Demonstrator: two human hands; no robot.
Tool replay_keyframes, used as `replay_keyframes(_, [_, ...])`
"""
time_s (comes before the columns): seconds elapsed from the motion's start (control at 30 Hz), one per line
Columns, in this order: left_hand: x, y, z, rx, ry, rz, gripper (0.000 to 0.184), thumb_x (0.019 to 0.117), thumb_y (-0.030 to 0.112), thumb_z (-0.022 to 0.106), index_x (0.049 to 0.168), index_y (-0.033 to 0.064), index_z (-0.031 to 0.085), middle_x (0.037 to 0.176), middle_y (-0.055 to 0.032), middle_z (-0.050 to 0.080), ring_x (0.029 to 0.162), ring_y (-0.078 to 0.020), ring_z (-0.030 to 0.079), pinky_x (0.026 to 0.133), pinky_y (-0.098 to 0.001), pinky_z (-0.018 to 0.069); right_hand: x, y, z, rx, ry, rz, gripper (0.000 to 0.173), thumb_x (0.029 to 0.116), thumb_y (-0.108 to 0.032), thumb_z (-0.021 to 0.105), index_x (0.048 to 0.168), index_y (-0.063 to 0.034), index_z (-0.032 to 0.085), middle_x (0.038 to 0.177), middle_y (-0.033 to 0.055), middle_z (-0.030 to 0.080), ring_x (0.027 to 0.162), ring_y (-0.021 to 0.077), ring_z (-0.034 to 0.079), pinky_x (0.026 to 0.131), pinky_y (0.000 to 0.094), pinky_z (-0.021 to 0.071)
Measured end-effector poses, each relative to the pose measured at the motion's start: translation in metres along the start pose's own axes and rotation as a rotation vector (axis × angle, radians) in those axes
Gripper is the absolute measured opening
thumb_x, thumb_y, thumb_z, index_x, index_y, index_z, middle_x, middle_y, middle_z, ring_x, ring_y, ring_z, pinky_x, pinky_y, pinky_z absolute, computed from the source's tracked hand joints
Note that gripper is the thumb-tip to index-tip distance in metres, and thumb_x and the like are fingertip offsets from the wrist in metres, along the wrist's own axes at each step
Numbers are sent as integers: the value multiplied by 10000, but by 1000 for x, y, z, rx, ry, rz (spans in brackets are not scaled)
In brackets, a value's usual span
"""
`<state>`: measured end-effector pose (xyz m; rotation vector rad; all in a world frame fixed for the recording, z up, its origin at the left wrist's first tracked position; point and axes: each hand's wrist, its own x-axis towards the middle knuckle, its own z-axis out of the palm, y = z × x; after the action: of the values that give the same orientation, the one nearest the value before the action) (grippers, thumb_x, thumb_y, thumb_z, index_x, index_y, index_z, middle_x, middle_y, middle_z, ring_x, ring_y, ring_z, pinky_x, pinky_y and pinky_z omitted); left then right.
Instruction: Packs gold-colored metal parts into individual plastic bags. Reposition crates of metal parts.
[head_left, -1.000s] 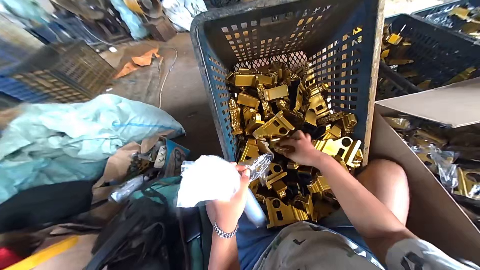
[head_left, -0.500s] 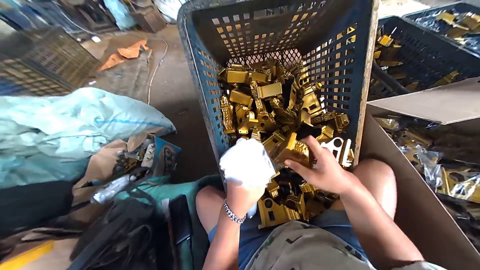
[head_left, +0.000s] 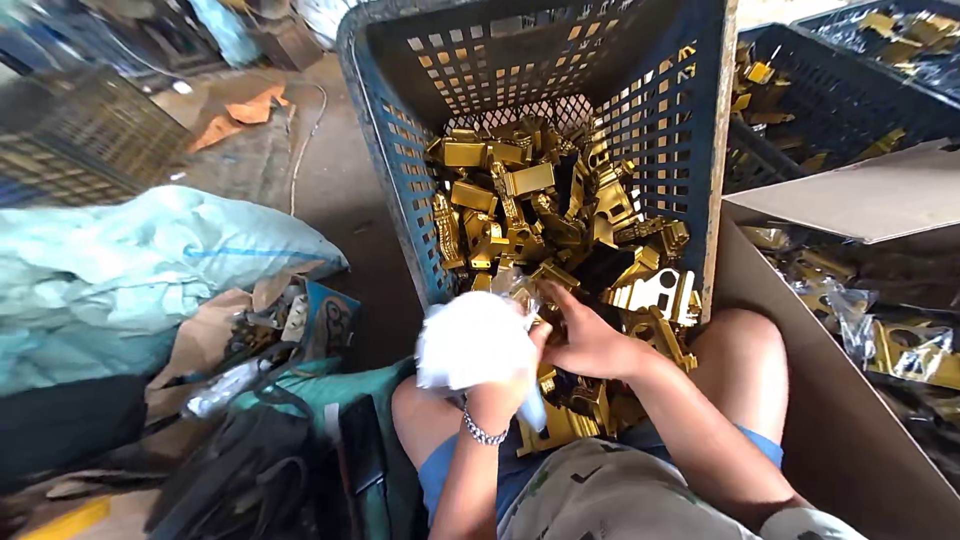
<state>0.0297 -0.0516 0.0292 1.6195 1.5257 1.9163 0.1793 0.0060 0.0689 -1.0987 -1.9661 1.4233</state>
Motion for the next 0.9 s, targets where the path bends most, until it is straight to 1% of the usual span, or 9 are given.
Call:
replay_keyframes(0.1, [1, 3, -2, -42, 100, -145, 425, 813, 114, 819, 1066, -145, 597, 960, -51, 691, 938, -14, 658, 901, -213, 553, -7, 7, 0, 188, 129, -2, 627, 924, -294, 733, 1440, -12, 515, 1340, 162, 608, 1178, 138, 615, 991, 273, 517])
replay_keyframes(0.27, [-15, 25, -9, -447, -309, -236, 320, 905, 135, 750, 1154, -35, 646, 1017, -31, 759, 840, -90, 727, 767, -276, 624, -18, 34, -11, 674, 371, -115, 83, 964, -130, 551, 1017, -115, 612, 937, -18, 675, 856, 62, 661, 764, 273, 578])
replay_keyframes(0.33, [-4, 24, -33, -579, -232, -506, 538, 917, 183, 679, 1360, -56, 489, 1087, -51, 729, 784, -140, 722, 713, -313, 634, -30, 56, -40, 1238, 382, -407, 231, 984, -269, 550, 982, -155, 750, 919, 4, 757, 842, 99, 724, 753, 305, 619])
replay_keyframes(0.4, [1, 23, -40, -510, -132, -646, 444, 900, 83, 609, 1306, -37, 474, 992, -36, 733, 772, -135, 724, 721, -308, 633, -25, 63, -57, 1544, 250, -686, 383, 1003, -412, 558, 1077, -95, 759, 939, 38, 759, 831, 113, 725, 758, 267, 602])
replay_keyframes(0.47, [-3, 23, -25, -348, -141, -588, 542, 815, 4, 746, 1292, -92, 507, 1053, -41, 722, 917, -82, 713, 850, -270, 611, -22, 40, -42, 1159, 222, -393, 525, 995, -657, 427, 1127, -241, 718, 818, -72, 712, 643, 5, 635, 577, 164, 521])
replay_keyframes(0.5, [-7, 18, -13, -305, -169, -477, 588, 780, 8, 798, 1281, -127, 520, 1111, -66, 712, 995, -69, 695, 911, -255, 588, -20, 31, -30, 868, 110, -290, 512, 1034, -619, 399, 1216, -202, 633, 942, -35, 725, 732, 57, 667, 652, 236, 563])
replay_keyframes(0.6, [-10, 4, 8, -218, -197, -162, 561, 741, 58, 838, 1195, -152, 585, 1113, -108, 704, 1045, -57, 668, 967, -234, 544, -17, 9, -2, 407, 71, -212, 151, 972, -122, 654, 1054, 2, 683, 942, -22, 708, 826, 25, 682, 776, 223, 599])
replay_keyframes(0.8, [-14, 16, -2, -181, -356, -203, 947, 653, 312, 956, 1334, -162, 501, 1279, -143, 654, 1184, -68, 620, 1048, -244, 506, -28, 3, 3, 525, 43, -3, 272, 1085, -218, 413, 1118, -31, 608, 921, -45, 651, 845, 6, 640, 808, 222, 562])
replay_keyframes(0.9, [-17, 17, -3, -266, -297, -276, 951, 625, 301, 972, 1330, -133, 504, 1213, -67, 682, 1118, -43, 644, 1003, -229, 532, -25, 3, -7, 436, -31, -28, 164, 1038, -170, 551, 1056, -36, 644, 895, -55, 657, 796, -19, 630, 758, 186, 549])
